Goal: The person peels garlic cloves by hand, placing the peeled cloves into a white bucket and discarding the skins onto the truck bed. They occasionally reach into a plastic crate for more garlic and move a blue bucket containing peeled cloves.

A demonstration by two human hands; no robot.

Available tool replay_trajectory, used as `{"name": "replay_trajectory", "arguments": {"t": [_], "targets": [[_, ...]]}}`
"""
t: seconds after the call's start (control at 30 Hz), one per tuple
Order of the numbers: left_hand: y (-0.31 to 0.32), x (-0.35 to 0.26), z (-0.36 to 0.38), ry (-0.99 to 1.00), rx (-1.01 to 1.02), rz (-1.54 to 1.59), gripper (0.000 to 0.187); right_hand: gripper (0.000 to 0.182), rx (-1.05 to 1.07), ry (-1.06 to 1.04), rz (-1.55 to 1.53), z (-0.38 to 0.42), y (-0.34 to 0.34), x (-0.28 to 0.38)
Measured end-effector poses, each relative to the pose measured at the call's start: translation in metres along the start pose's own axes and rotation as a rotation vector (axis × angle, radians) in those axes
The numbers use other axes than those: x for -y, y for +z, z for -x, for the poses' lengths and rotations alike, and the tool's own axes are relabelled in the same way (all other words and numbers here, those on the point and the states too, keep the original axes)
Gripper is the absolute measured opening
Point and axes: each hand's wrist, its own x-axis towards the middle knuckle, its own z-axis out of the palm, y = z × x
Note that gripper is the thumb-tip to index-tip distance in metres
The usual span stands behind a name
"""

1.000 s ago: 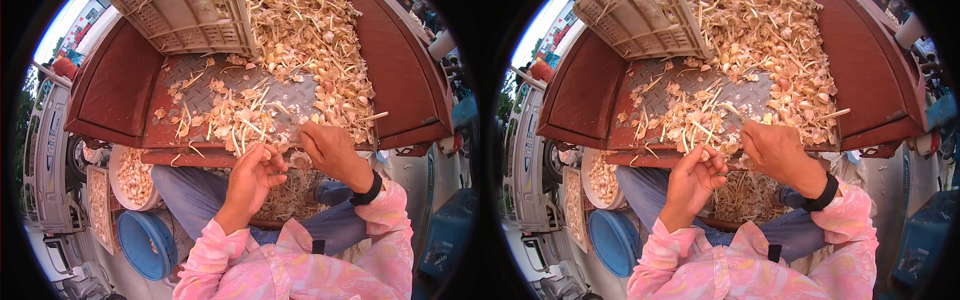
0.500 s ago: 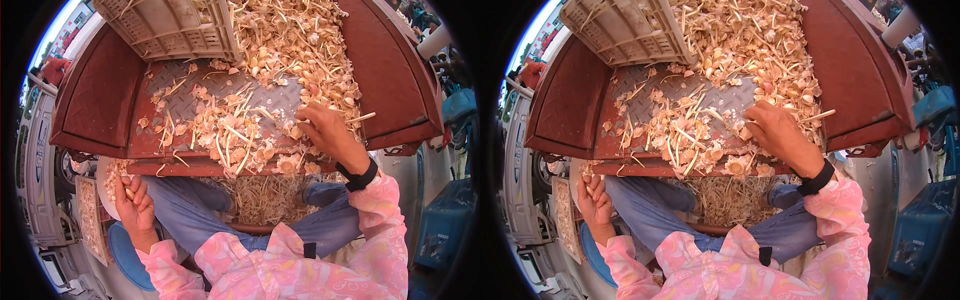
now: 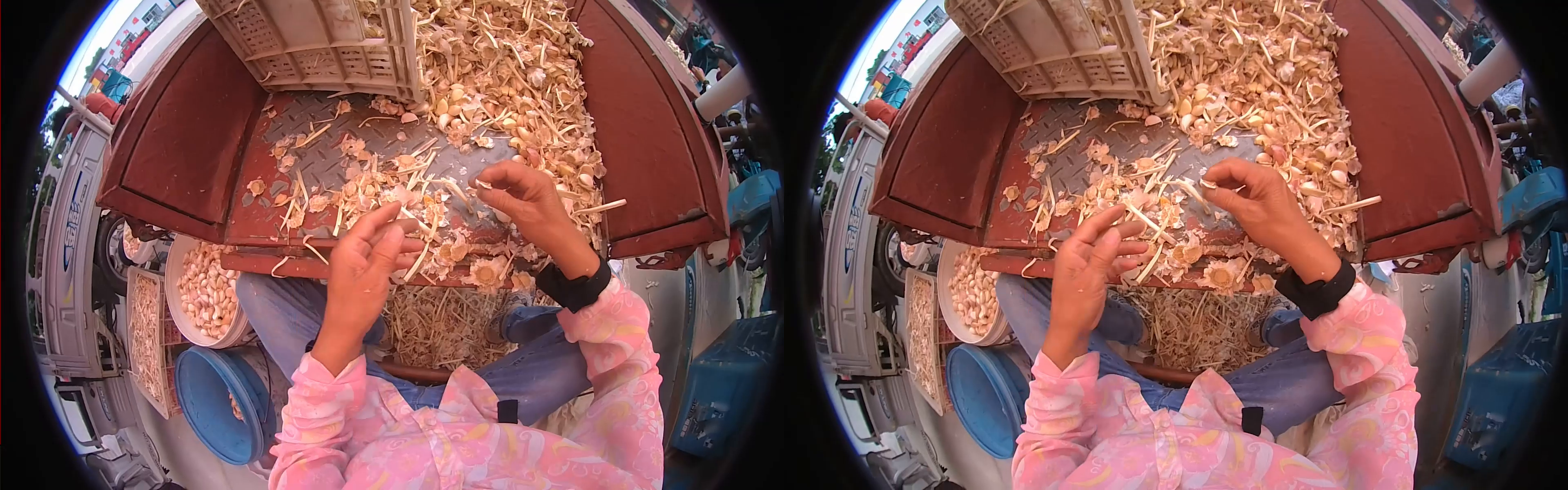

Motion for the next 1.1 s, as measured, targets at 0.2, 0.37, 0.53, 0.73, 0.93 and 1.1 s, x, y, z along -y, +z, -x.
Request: {"name": "replay_trajectory", "arguments": {"t": [0.2,0.37,0.53,0.73,0.93,1.1], "targets": [[0.047,0.036,-0.023,-0.274,0.261,0.826,0.031,0.018,-0.05,-0.253,-0.013,0.02,0.019,0.007],[0.052,0.051,-0.01,-0.296,0.144,1.037,0.025,0.011,-0.064,-0.231,-0.249,0.029,0.033,0.009],[0.054,0.058,-0.004,-0.25,0.155,0.995,0.023,0.014,0.053,0.044,-0.57,0.032,0.032,0.014],[0.018,0.028,0.013,-0.121,0.134,0.875,0.025,0.021,-0.024,0.051,-0.175,0.014,0.0,0.011],[-0.204,0.004,0.047,0.344,-0.734,0.049,0.022,0.012,-0.212,-0.172,0.388,0.018,-0.036,0.0],[-0.24,-0.007,0.082,0.238,-0.601,0.228,0.023,0.013,-0.016,-0.151,0.793,0.035,-0.022,0.002]]}}
